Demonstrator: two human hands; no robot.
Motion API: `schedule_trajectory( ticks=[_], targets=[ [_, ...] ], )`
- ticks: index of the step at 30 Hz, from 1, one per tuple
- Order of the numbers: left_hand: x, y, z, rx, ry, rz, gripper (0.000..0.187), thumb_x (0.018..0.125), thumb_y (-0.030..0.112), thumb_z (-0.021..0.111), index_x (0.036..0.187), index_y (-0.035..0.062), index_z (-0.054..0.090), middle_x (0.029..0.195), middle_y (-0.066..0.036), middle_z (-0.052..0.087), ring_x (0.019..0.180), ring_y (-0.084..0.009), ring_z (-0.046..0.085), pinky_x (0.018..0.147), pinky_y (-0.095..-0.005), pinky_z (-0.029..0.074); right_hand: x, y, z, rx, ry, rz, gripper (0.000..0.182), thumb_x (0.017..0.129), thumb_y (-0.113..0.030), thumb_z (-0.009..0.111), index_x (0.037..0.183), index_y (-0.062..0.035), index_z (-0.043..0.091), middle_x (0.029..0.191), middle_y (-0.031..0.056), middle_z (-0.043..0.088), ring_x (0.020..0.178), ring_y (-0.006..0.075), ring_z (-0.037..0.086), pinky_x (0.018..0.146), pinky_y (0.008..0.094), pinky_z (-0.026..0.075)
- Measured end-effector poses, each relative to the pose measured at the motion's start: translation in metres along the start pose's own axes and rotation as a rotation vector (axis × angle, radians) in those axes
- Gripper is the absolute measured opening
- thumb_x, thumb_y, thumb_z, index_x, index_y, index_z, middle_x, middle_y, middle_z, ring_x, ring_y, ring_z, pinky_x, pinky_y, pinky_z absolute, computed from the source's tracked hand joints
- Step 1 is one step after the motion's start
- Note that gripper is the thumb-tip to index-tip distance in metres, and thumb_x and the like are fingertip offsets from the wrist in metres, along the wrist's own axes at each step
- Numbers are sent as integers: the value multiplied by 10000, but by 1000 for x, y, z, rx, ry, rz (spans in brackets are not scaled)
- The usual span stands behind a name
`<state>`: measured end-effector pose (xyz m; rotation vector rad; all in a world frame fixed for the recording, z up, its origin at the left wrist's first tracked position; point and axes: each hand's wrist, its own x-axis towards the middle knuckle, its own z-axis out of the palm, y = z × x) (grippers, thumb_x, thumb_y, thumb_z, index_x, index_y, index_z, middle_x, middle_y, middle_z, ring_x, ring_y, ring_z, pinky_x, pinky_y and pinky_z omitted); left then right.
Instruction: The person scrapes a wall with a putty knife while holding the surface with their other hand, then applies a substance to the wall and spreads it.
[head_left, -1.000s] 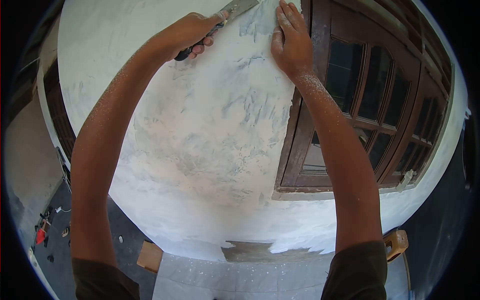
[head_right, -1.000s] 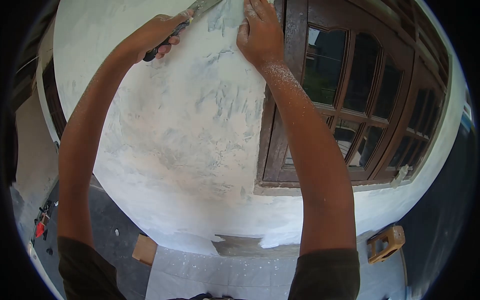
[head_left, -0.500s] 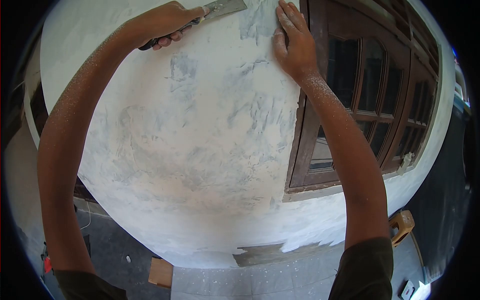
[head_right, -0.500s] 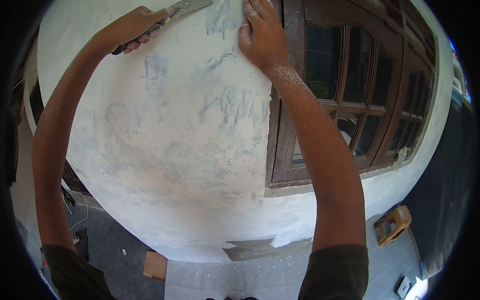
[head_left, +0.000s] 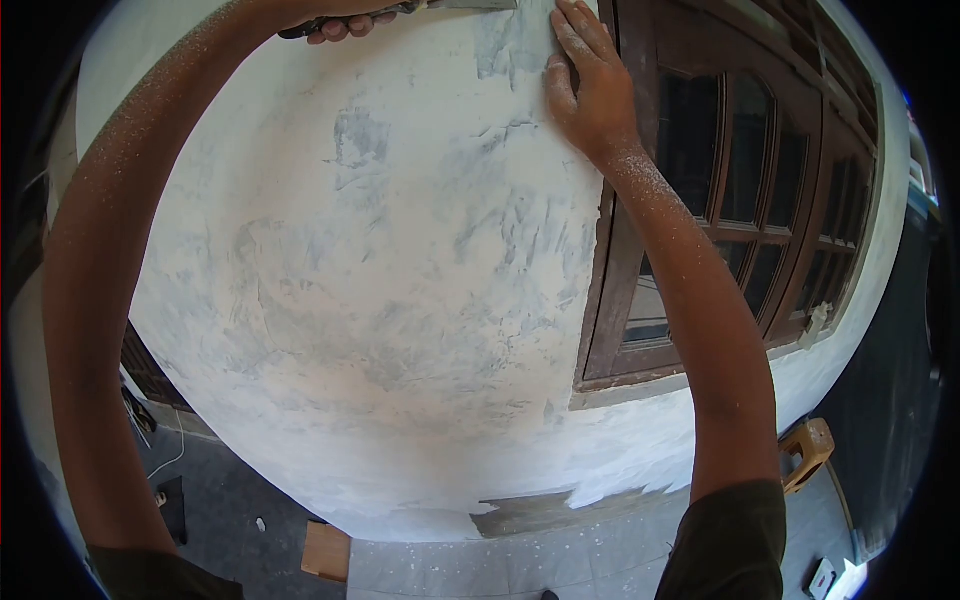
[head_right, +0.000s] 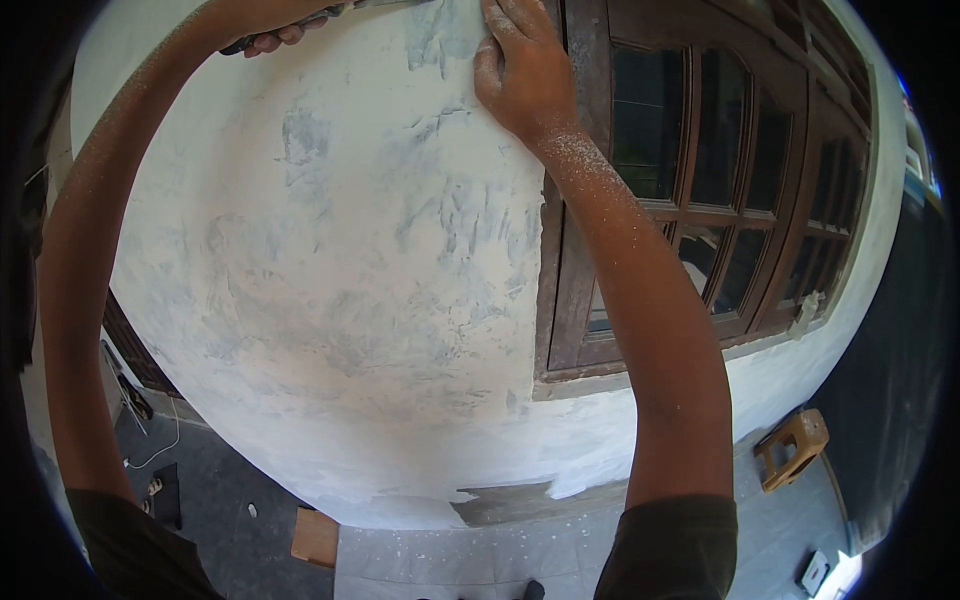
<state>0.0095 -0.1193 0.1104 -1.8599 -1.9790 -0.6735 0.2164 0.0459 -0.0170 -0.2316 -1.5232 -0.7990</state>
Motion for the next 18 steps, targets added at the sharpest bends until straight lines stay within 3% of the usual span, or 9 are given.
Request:
schedule_trajectory(
  ticks=[5, 18],
  targets=[
    [-4, -12, -7, 141, 9, -35, 565, 1004, 608, 497, 797, 97, 622, 605, 7, 507, 461, -120, 420, 410, -312, 338, 1, 3, 3, 6, 16, -25, 512, 853, 46, 539, 1362, 97, 543, 1504, 237, 478, 1450, 390, 381, 1213, 450, 288],
    [7, -15, -7, 150, 29, 25, 638, 949, 690, 532, 724, 99, 616, 572, -4, 515, 433, -122, 417, 398, -310, 342, -1, 4, 2, 16, 21, -20, 531, 829, 23, 552, 1354, 103, 547, 1504, 239, 478, 1455, 390, 376, 1201, 448, 307]
  ],
)
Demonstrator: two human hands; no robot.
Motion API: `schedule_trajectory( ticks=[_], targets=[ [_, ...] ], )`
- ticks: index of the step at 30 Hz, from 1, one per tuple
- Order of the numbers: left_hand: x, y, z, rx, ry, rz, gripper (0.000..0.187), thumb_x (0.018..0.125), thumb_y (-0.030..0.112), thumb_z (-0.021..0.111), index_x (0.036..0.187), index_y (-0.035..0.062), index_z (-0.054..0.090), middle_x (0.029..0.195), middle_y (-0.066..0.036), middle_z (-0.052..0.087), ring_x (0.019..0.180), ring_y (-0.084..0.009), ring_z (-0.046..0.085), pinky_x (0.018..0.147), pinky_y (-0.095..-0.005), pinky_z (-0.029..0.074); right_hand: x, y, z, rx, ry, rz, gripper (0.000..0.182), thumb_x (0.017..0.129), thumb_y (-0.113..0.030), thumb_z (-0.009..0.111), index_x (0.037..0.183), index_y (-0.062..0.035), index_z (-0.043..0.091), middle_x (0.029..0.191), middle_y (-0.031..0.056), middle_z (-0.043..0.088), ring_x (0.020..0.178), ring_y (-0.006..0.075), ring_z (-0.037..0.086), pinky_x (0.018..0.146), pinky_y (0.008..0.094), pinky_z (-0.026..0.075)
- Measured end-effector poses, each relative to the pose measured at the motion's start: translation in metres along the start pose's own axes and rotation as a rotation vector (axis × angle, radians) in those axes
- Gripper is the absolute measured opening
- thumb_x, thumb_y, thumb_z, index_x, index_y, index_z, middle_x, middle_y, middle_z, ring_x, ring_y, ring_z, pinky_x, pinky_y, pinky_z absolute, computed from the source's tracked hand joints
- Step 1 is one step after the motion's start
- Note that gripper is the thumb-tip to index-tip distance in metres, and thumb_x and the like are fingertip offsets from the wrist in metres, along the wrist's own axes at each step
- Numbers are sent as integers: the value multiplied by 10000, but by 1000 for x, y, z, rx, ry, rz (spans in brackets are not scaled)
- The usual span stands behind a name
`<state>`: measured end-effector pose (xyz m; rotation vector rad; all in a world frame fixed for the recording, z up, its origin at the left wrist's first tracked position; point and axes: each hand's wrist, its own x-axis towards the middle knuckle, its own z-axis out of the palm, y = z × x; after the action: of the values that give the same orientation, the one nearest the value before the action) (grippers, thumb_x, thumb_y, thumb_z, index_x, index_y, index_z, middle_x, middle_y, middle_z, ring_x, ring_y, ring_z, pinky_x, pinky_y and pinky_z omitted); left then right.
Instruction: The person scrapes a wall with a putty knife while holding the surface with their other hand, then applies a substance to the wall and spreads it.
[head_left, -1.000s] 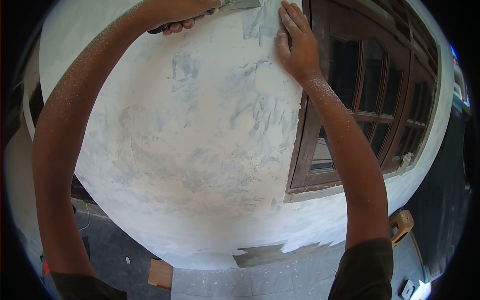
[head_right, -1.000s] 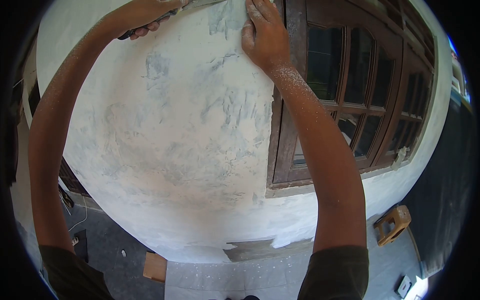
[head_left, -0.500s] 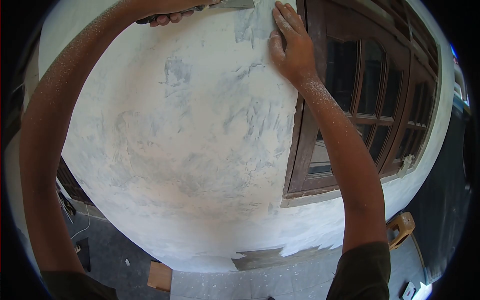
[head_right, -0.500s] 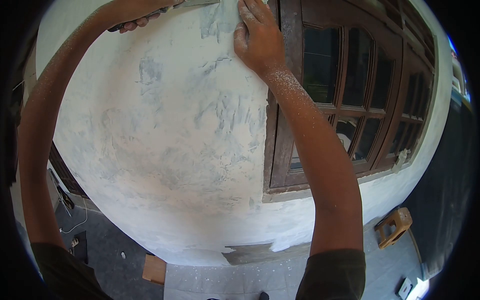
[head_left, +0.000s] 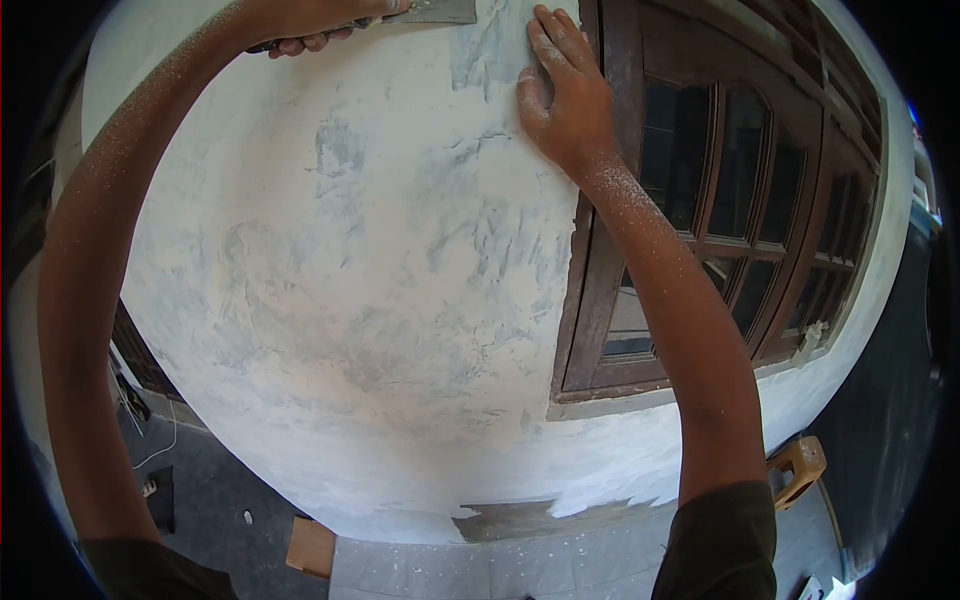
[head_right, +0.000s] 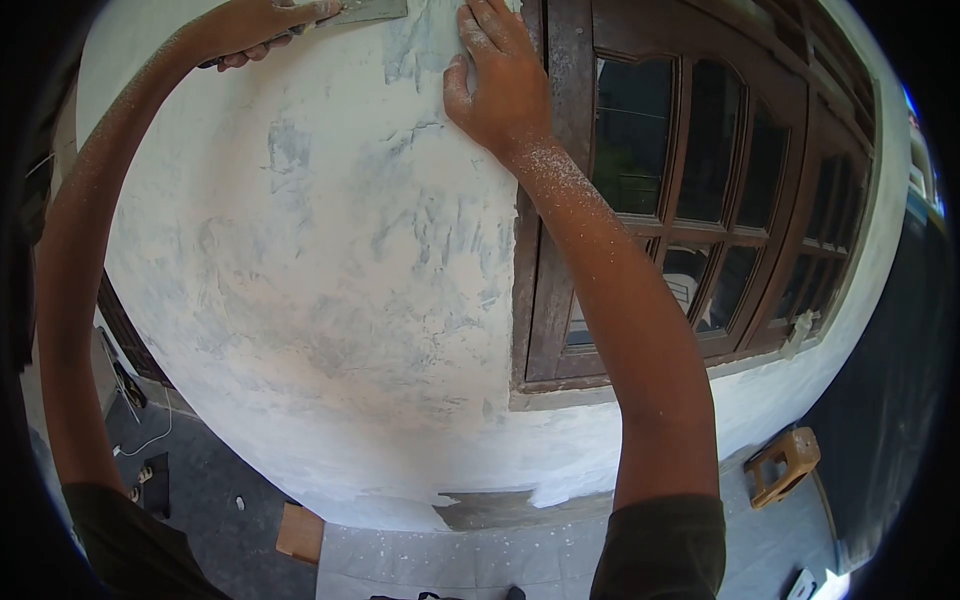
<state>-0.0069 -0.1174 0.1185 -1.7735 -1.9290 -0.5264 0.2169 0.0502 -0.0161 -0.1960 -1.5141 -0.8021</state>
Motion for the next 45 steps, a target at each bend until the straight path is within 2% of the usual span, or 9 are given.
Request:
schedule_trajectory(
  ticks=[4, 10, 14, 20, 22, 34, 37, 45],
  targets=[
    [5, 14, -3, -16, -13, -38, 621, 957, 680, 530, 728, 108, 608, 560, 2, 501, 429, -118, 405, 400, -311, 329, -1, -3, 0, 42, 3, 27, 531, 836, 16, 555, 1360, 102, 542, 1506, 236, 476, 1462, 389, 367, 1202, 457, 303],
    [-2, 8, 2, -60, 10, 15, 648, 975, 661, 515, 790, 57, 662, 579, -1, 501, 449, -120, 412, 403, -320, 326, 0, -3, -1, 3, -15, 4, 538, 831, 13, 567, 1360, 106, 540, 1510, 238, 470, 1457, 395, 371, 1200, 463, 306],
    [5, -2, -9, 47, 5, -82, 631, 968, 667, 530, 750, 83, 630, 574, 2, 489, 454, -118, 403, 411, -316, 320, 0, -2, 0, 17, 1, -2, 536, 827, 13, 571, 1354, 110, 541, 1505, 244, 472, 1452, 402, 375, 1198, 467, 305],
    [3, 0, 2, -111, -68, -100, 634, 931, 721, 544, 696, 132, 570, 560, 25, 463, 445, -103, 377, 404, -306, 297, -1, 0, 4, 6, -10, 9, 546, 810, 15, 576, 1346, 114, 541, 1499, 248, 476, 1448, 407, 378, 1196, 463, 311],
    [7, 6, 6, -131, -16, -40, 643, 921, 741, 539, 687, 142, 566, 559, 28, 461, 442, -101, 369, 401, -301, 285, -3, 6, 5, -15, 43, -80, 515, 890, -52, 566, 1405, -21, 561, 1541, 124, 471, 1475, 309, 367, 1234, 467, 253],
    [13, -3, -17, 15, 5, -126, 655, 918, 738, 546, 676, 131, 580, 560, 17, 472, 446, -111, 388, 408, -316, 302, -5, 8, 5, -1, 44, -82, 526, 888, -75, 598, 1410, -24, 559, 1544, 115, 470, 1485, 299, 352, 1236, 473, 250],
    [11, 3, -9, -59, 44, -54, 652, 917, 740, 547, 697, 128, 583, 564, 20, 472, 447, -107, 384, 408, -310, 303, -4, 7, 5, -24, 34, -85, 528, 889, -72, 596, 1412, -19, 555, 1546, 113, 467, 1487, 297, 348, 1236, 472, 252],
    [13, -1, -17, 9, 45, -66, 658, 918, 737, 547, 705, 116, 590, 558, 11, 473, 450, -113, 382, 413, -319, 306, -4, 5, 3, -14, 22, -70, 528, 885, -72, 599, 1408, -12, 557, 1543, 119, 469, 1480, 303, 360, 1230, 468, 263]
  ],
)
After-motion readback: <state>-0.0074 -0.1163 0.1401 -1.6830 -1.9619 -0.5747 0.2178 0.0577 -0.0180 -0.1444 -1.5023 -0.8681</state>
